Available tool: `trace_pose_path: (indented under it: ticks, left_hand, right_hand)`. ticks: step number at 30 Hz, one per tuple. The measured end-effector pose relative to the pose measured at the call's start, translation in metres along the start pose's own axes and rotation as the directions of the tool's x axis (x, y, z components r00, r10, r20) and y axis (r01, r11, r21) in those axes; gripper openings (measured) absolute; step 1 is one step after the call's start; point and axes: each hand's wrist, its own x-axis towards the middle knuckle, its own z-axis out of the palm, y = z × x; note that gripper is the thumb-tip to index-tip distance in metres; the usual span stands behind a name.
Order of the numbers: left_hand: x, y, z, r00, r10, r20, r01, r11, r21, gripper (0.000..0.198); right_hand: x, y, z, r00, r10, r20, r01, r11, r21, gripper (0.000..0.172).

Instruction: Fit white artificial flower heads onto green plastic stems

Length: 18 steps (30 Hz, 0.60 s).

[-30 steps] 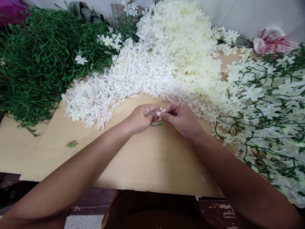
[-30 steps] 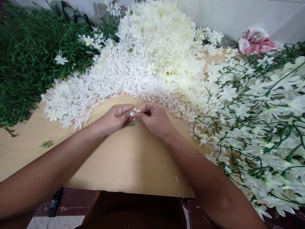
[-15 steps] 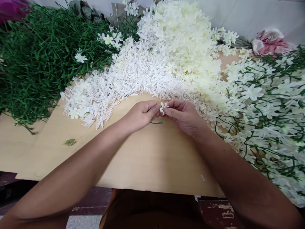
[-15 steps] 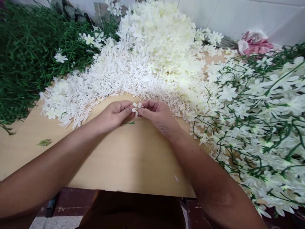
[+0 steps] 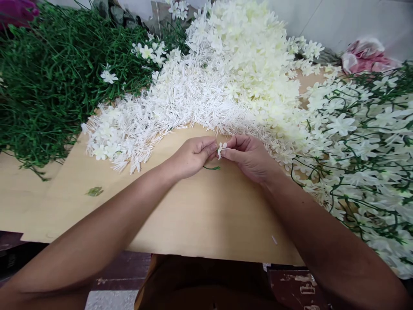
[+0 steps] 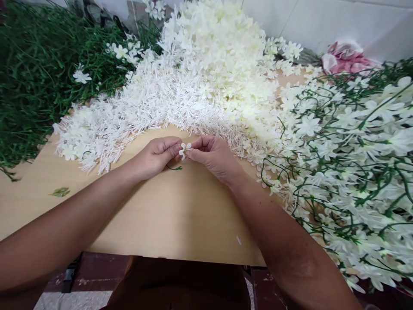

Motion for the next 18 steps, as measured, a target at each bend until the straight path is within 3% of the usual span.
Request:
trace_pose_path:
  ticks: [8,18]
  left_hand:
    - [0.000,-0.004,0.001,0.999,0.037,0.008,-0.037,0.999,0.020,0.034]
    - [0.002,-0.008,0.004,0.999,-0.009,-0.046,0.018,0.979,0.203,0.030]
  right_hand:
    - [-0.002,0.002,0.005,0.999,0.001,-0.036,-0.002,1.000,-0.028,0.022]
    - [-0.002,0.000,0.014,0.990,-0.015,-0.143,-0.003,0.992,-0.125,0.017]
